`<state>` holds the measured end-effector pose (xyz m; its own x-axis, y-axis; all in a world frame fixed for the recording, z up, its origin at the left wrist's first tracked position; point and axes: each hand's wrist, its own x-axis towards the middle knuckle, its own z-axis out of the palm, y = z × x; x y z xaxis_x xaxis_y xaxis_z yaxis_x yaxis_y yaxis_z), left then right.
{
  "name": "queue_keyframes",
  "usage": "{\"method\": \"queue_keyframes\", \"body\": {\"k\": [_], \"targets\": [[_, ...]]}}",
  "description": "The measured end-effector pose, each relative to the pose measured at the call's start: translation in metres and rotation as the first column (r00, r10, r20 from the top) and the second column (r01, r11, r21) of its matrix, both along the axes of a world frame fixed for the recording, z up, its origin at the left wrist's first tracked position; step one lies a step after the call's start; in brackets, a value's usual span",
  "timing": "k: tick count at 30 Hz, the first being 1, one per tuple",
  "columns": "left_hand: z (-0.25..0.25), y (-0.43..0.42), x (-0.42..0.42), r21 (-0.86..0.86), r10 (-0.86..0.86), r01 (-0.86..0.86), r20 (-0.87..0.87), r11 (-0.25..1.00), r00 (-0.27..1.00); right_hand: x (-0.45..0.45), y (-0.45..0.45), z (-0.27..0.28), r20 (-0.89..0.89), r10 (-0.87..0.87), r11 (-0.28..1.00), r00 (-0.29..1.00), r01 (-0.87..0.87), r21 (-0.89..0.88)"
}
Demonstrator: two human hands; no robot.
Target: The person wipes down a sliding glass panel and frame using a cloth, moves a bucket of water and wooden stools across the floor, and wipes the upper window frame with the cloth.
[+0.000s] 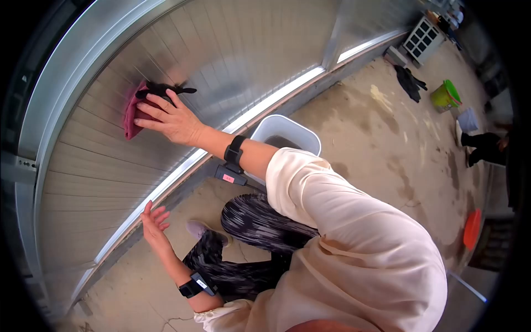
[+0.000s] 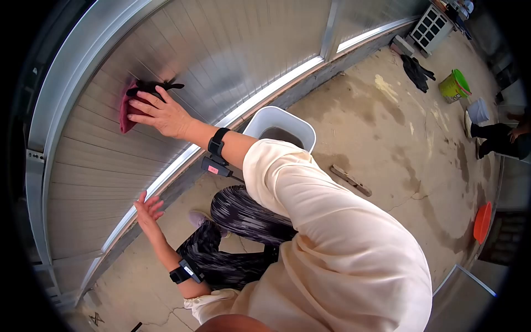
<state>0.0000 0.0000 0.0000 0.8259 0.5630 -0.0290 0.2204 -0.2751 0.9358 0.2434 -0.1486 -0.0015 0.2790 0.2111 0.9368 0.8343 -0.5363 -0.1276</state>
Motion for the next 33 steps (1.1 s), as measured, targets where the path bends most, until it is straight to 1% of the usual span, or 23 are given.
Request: {"method": "queue_keyframes", "body": {"k": [2,3,4,5,7,8,10,11,13,15,17,19,20,21,23,24,25,26,27,28,29,31,33], "targets": [[0.015,0.002,-0.006,0.099,-0.025,0.024,0.011,0.995,1.000,0.004,-0.008,-0.009,0.116,-0.076,0.979,0.990,0.096,-0.178],[0.010,-0.014,-0.031,0.051,-0.015,0.019,-0.072,0.999,0.997,-0.018,-0.038,-0.040,-0.002,-0.137,0.973,0.991,0.134,-0.186],[-0.013,-0.035,0.007,-0.019,-0.017,0.018,0.021,1.000,1.000,0.029,-0.075,-0.020,0.015,-0.134,0.986,0.991,0.135,-0.102],[-0.006,-0.028,0.008,-0.013,-0.031,0.031,0.004,0.999,1.000,0.040,-0.087,-0.014,-0.053,-0.171,0.983,0.984,0.174,0.054],[0.000,-0.016,0.011,0.012,-0.035,0.035,0.016,0.999,0.999,0.069,-0.115,-0.005,-0.168,-0.280,0.893,0.945,0.321,0.317],[-0.001,-0.018,0.011,0.021,-0.064,0.063,0.030,0.998,0.998,0.085,-0.133,-0.004,-0.242,-0.282,0.832,0.928,0.362,0.420],[0.005,-0.018,0.010,0.046,-0.092,0.090,0.045,0.995,0.995,0.109,-0.157,0.000,-0.452,-0.182,0.670,0.873,0.447,0.593],[0.007,-0.021,0.010,0.046,-0.090,0.088,0.030,0.995,0.996,0.109,-0.167,0.000,-0.530,-0.105,0.650,0.841,0.462,0.604],[0.007,-0.029,0.004,0.043,-0.102,0.102,0.006,0.994,0.995,0.097,-0.165,-0.017,-0.617,-0.031,0.644,0.786,0.488,0.590],[0.007,-0.031,0.008,0.039,-0.096,0.096,0.003,0.995,0.995,0.091,-0.140,-0.043,-0.713,0.059,0.562,0.699,0.567,0.602],[0.008,-0.030,0.014,0.041,-0.102,0.102,0.002,0.994,0.995,0.077,-0.101,-0.074,-0.766,0.234,0.469,0.599,0.620,0.629],[0.008,-0.029,0.012,0.049,-0.113,0.113,0.001,0.992,0.994,0.050,-0.066,-0.091,-0.729,0.510,0.336,0.455,0.675,0.657],[0.004,-0.030,0.010,0.039,-0.113,0.113,-0.011,0.993,0.994,0.048,-0.057,-0.118,-0.555,0.740,0.171,0.379,0.692,0.701],[0.004,-0.031,0.012,0.031,-0.113,0.114,-0.019,0.993,0.993,0.049,-0.050,-0.136,-0.312,0.901,0.001,0.301,0.718,0.696],[0.008,-0.038,0.015,0.029,-0.112,0.113,-0.018,0.993,0.994,0.036,-0.045,-0.126,-0.075,0.965,-0.111,0.251,0.652,0.750],[0.009,-0.040,0.015,0.030,-0.105,0.106,-0.022,0.994,0.994,0.028,-0.035,-0.109,-0.219,0.923,0.000,0.317,0.568,0.823],[0.011,-0.042,0.015,0.031,-0.103,0.104,-0.025,0.994,0.994,0.024,-0.025,-0.091,-0.391,0.844,0.194,0.366,0.473,0.860],[0.012,-0.043,0.016,0.024,-0.112,0.113,-0.018,0.993,0.994,0.001,-0.021,-0.046,-0.506,0.764,0.350,0.401,0.401,0.846],[0.013,-0.045,0.016,0.015,-0.123,0.123,-0.012,0.992,0.992,-0.020,-0.017,-0.009,-0.576,0.700,0.469,0.422,0.337,0.817],[0.013,-0.044,0.015,0.019,-0.126,0.127,-0.019,0.992,0.992,-0.020,-0.007,0.000,-0.561,0.615,0.559,0.554,0.195,0.806],[0.013,-0.043,0.014,0.035,-0.137,0.138,-0.021,0.990,0.990,-0.029,-0.001,0.019,-0.618,0.451,0.703,0.643,0.170,0.690],[0.009,-0.042,0.014,0.048,-0.153,0.154,-0.033,0.987,0.988,-0.022,0.012,0.026,-0.569,0.232,0.804,0.789,0.174,0.569],[0.005,-0.037,0.013,0.027,-0.149,0.150,-0.023,0.988,0.989,-0.013,0.009,0.013,-0.556,0.211,0.809,0.804,0.176,0.561]]}}
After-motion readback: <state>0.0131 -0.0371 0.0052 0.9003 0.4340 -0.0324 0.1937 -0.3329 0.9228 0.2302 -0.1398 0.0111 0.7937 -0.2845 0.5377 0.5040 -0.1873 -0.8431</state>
